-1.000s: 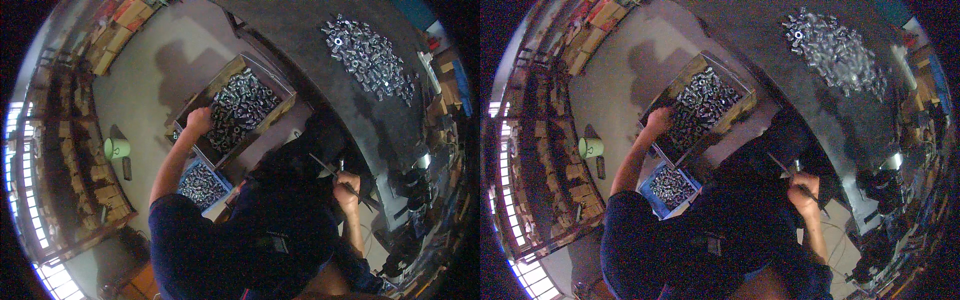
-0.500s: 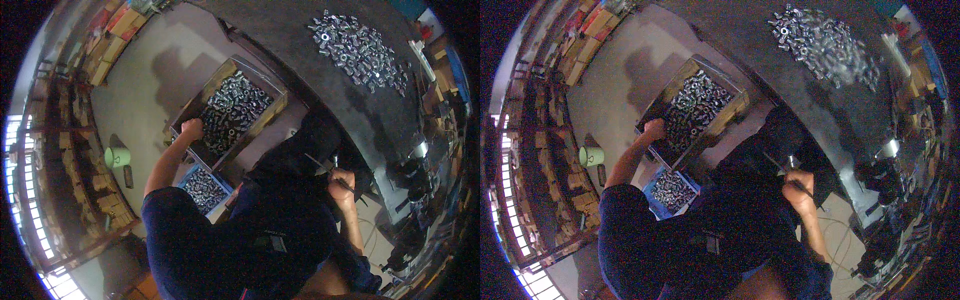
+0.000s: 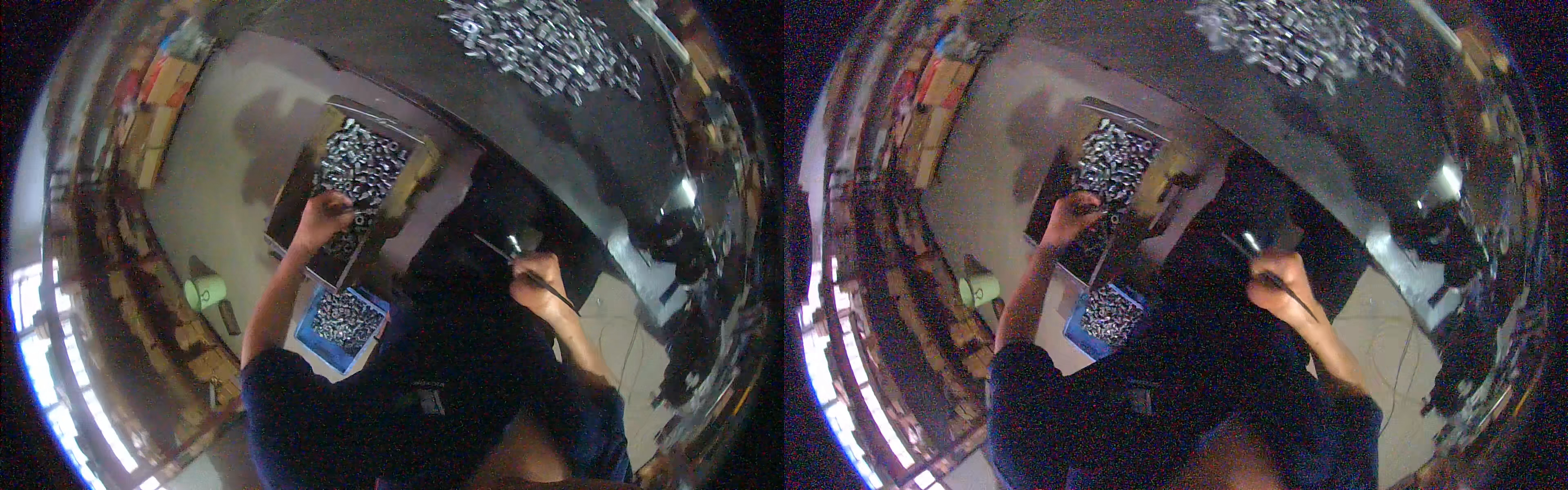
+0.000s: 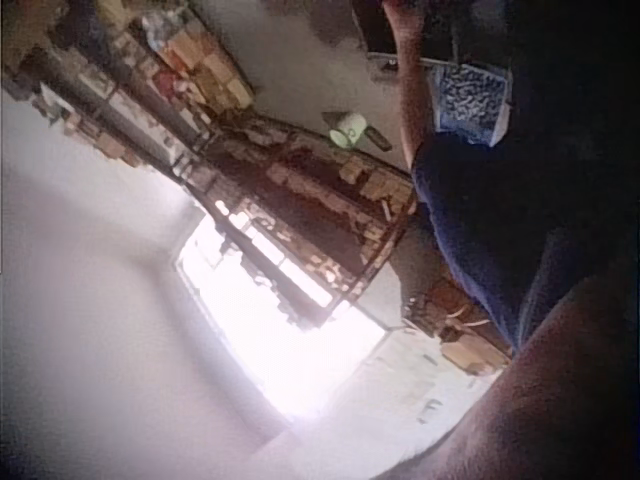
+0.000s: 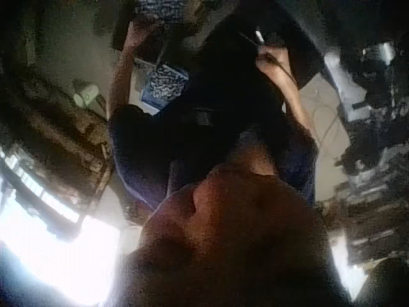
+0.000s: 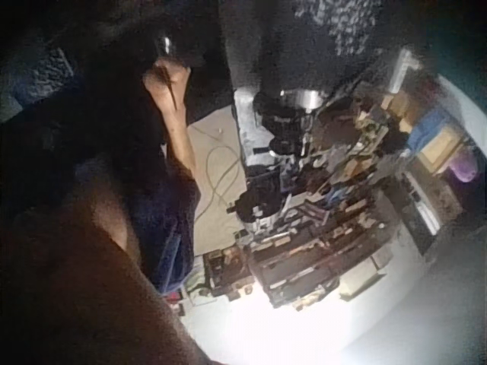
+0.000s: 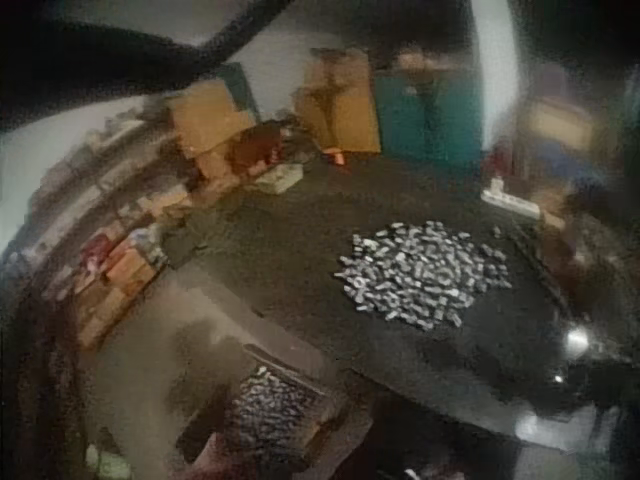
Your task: The person repeatedly picks small metal components from a tray and table, inserts them into a cylindrical tool, and uses a screwdriver to tighten or adjust them. The person then places the assembled parts onto the table and repeats the cycle.
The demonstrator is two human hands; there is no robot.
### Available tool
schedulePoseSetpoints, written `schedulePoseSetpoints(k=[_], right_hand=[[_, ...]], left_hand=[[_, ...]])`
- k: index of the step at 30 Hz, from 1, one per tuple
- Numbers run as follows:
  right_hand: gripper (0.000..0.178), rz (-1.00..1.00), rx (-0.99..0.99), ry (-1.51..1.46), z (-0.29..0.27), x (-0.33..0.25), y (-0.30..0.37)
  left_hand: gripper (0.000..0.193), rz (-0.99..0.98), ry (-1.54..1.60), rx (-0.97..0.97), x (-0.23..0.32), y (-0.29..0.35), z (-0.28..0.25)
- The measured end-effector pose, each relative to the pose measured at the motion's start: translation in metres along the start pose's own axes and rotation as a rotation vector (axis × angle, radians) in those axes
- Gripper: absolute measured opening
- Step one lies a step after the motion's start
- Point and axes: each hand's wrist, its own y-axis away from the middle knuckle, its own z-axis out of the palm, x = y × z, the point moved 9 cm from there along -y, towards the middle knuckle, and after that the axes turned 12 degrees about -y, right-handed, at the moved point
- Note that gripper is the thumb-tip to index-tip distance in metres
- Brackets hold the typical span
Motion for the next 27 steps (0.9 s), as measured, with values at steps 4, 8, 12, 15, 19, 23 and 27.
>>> schedulePoseSetpoints(k=[4, 8, 12, 15, 19, 23, 27], right_hand=[[0.018, -0.090, -0.092, -0.086, 0.019, -0.023, -0.012], [0.018, -0.136, -0.087, -0.061, 0.018, -0.035, -0.015], [0.018, -0.121, -0.062, -0.074, 0.016, -0.023, -0.009], [0.019, -0.136, -0.056, -0.083, 0.018, -0.025, -0.012], [0.020, -0.127, -0.101, -0.076, 0.021, -0.027, -0.016], [0.020, -0.077, -0.147, -0.031, 0.024, -0.029, -0.019], [0.020, -0.067, -0.135, 0.069, 0.026, -0.026, -0.018]], left_hand=[[0.018, 0.111, 0.730, -0.207, 0.106, 0.020, 0.075], [0.022, 0.080, 1.126, -0.606, 0.152, 0.029, 0.155], [0.030, -0.089, 1.154, -0.673, 0.148, 0.034, 0.181], [0.032, -0.144, 1.066, -0.586, 0.137, 0.032, 0.179], [0.034, -0.058, 0.965, -0.521, 0.133, 0.024, 0.167], [0.032, 0.072, 0.615, -0.358, 0.151, 0.021, 0.147], [0.021, 0.119, 0.304, -0.359, 0.170, 0.024, 0.140]])
